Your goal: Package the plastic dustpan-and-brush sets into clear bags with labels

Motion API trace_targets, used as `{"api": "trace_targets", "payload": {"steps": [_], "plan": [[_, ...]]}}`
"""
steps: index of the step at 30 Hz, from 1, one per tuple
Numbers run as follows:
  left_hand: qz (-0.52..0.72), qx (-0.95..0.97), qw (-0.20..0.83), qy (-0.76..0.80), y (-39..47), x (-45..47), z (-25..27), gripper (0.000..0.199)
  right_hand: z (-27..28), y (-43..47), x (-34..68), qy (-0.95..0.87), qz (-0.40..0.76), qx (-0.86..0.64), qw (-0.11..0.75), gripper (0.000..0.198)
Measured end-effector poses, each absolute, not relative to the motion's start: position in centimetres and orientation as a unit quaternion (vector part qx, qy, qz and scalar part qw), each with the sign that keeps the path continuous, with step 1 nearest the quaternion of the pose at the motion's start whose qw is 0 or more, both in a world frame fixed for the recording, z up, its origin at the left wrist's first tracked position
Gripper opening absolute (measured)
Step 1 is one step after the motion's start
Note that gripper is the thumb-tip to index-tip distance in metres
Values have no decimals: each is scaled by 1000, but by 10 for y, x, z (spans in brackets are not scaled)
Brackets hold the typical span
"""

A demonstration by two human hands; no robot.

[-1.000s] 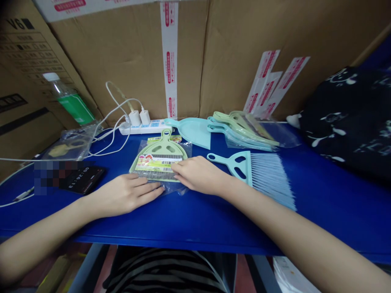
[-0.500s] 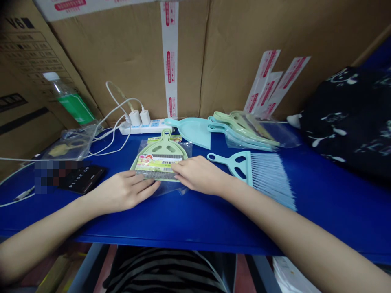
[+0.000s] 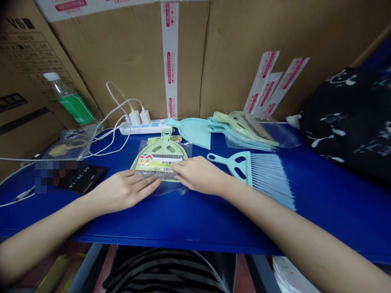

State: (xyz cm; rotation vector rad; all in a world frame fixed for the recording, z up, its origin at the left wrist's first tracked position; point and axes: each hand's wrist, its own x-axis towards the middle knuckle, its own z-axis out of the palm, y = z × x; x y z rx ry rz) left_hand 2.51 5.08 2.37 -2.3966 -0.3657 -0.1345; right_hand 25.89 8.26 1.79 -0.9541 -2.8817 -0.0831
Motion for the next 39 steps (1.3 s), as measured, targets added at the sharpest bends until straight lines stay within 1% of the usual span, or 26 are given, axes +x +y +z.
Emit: {"api": "trace_targets", "payload": {"steps": [8, 16, 25, 39], "plan": [[-66, -928, 344, -129, 52, 24, 23, 21, 19, 82, 258, -947, -27, -318, 41, 13], [-34, -918, 369, -140, 52, 22, 24, 24, 19, 82, 259, -947, -30, -317, 46, 14], [-58, -917, 374, -124, 52, 22, 25, 23, 21, 81, 258, -945, -23, -324, 33, 14], [-60, -919, 367, -129, 53, 22, 24, 24, 20, 82, 258, -946, -23, -323, 31, 13]]}}
